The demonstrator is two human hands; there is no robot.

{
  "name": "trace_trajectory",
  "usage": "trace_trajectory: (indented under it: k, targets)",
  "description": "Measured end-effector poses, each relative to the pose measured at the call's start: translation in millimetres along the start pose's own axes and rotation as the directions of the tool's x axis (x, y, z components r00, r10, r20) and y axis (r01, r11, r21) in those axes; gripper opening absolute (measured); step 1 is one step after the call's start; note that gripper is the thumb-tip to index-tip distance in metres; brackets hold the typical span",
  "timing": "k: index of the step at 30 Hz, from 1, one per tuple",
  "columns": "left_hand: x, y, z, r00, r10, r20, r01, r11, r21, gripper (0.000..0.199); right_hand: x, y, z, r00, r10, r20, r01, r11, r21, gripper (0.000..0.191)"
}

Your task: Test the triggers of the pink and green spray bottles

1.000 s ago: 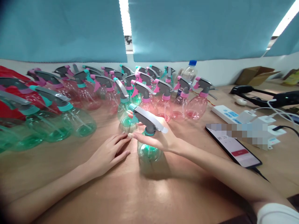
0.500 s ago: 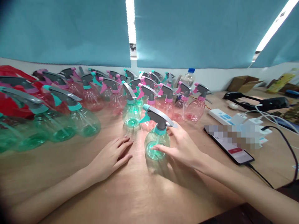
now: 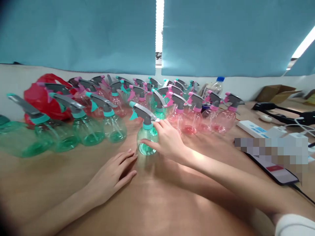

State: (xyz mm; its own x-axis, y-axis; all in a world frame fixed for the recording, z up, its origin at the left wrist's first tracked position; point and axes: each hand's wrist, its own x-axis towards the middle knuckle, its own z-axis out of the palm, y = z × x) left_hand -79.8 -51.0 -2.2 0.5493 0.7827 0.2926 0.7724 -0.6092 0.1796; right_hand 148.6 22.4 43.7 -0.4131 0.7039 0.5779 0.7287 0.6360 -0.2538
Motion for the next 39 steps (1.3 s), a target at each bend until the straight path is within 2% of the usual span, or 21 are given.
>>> trace_trajectory:
  k: [5,10,22,30,33,36,38,39]
  targets:
    - [-3.3,2.0,-2.4,1.0,-0.023,0.002,0.023,1.0,-0.003,0.034,23.7,-18.2,23.8,0.998,0.054,-0.022,-0.055,0.997,-0.062,0.069]
    - [-3.6,4.3,-3.7,0.999,-0.046,0.027,0.047,0.998,-0.04,0.035,36.3,-19.1,36.2,0.993,0.114,-0.037,-0.115,0.992,-0.056,0.075]
    - [-3.6,5.1,-4.7,0.996,-0.049,0.072,0.051,0.999,-0.018,0.037,60.4,-18.1,39.5,0.977,0.196,0.082,-0.192,0.98,-0.05,0.066]
    - [-3.3,3.6,-3.7,0.997,-0.044,0.065,0.046,0.999,-0.027,0.036,64.7,-15.4,42.7,0.978,0.176,0.11,-0.178,0.984,0.008,0.07]
    - [-2.4,4.3,-4.0,0.997,-0.051,0.065,0.053,0.998,-0.027,0.037,60.9,-12.8,39.6,0.987,0.129,0.097,-0.135,0.989,0.06,0.078]
    - [-1.9,4.7,-5.3,0.995,-0.063,0.074,0.066,0.997,-0.029,0.037,51.2,-7.7,27.0,0.991,0.119,0.055,-0.124,0.988,0.091,0.079]
    - [-2.0,4.6,-6.4,0.995,-0.065,0.077,0.068,0.997,-0.031,0.036,42.1,-1.3,13.8,0.992,0.126,0.026,-0.128,0.988,0.09,0.072]
    - [-2.0,4.3,-6.8,0.995,-0.065,0.078,0.068,0.997,-0.031,0.036,37.2,3.2,6.6,0.992,0.123,0.013,-0.123,0.989,0.087,0.061]
